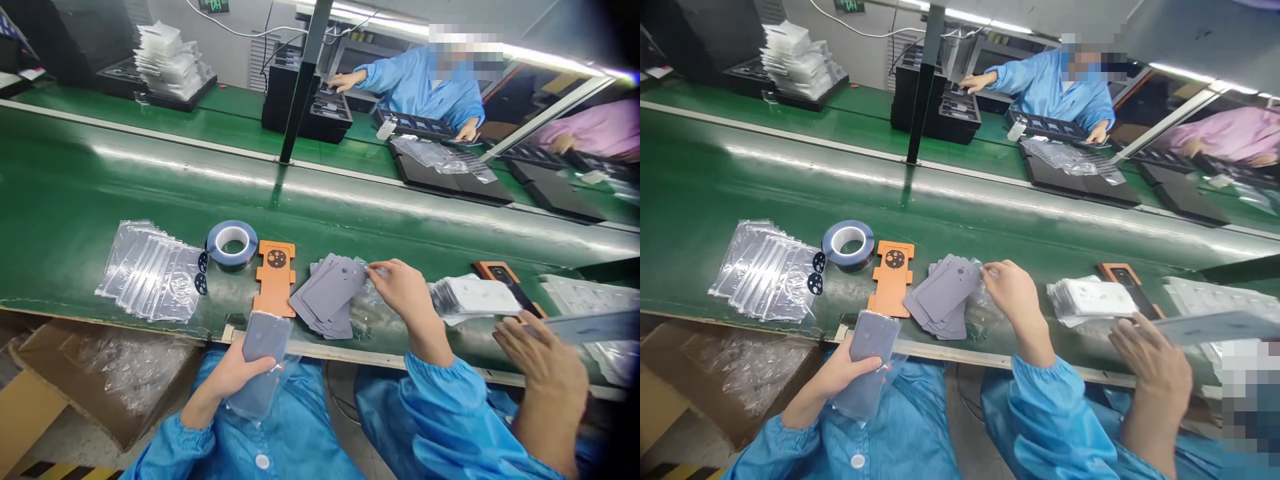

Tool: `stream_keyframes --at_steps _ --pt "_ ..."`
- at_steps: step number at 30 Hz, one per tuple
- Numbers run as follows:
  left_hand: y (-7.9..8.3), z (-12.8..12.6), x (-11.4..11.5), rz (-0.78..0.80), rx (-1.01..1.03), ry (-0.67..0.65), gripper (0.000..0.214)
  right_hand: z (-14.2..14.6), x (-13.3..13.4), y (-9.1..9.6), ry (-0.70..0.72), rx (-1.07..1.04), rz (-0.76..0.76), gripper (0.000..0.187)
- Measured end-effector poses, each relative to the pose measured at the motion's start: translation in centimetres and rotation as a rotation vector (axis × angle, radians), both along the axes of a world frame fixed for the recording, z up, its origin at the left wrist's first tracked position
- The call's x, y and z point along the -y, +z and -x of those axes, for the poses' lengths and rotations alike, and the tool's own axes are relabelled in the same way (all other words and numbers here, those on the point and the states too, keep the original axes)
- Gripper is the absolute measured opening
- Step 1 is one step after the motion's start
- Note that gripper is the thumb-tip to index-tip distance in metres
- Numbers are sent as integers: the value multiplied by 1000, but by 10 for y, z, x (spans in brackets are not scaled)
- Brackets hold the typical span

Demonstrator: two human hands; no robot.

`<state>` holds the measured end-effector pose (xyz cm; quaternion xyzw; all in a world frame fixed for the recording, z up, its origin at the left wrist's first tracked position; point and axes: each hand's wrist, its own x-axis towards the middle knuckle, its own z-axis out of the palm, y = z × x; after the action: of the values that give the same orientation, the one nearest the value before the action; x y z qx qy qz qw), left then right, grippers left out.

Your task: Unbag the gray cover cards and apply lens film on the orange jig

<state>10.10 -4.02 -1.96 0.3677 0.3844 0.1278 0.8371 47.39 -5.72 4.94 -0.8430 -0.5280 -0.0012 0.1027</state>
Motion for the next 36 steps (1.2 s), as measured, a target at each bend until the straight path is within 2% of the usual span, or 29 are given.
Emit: stream_keyframes --at_steps 3,6,8,11,13,16,18,21,24,29,32,34,36 --pt "4 -6 -1 5 11 2 46 24 29 10 39 12 -137 32" --pt "7 -11 -1 14 26 -6 46 52 55 16 12 -12 -269 39" --pt "7 -14 -1 12 34 -22 46 68 66 12 -12 -42 -357 40" --pt "3 -17 -2 -4 37 -61 44 84 73 -3 3 -109 -434 36" --pt "0 -21 -2 -34 24 -77 43 90 72 -14 10 -152 -394 35" --pt "-2 -29 -3 -56 -5 -51 46 97 69 -22 -27 -204 -187 33" --pt "-1 -32 -3 -41 -5 -28 49 103 68 -20 -46 -223 18 35" --pt "2 -35 -3 -14 16 -20 50 110 67 -13 5 -210 290 44" --pt "4 -33 -2 -19 24 -22 49 108 63 -9 39 -164 411 55" --pt "7 -30 -3 -24 43 -34 48 88 44 -6 11 -89 437 57" --pt "10 -29 -2 -17 40 -34 47 84 39 0 -7 -117 388 60" --pt "10 -28 -1 -16 29 -23 46 92 41 3 14 -239 296 60" --pt "8 -28 1 -23 31 -11 45 108 47 3 80 -454 194 59"
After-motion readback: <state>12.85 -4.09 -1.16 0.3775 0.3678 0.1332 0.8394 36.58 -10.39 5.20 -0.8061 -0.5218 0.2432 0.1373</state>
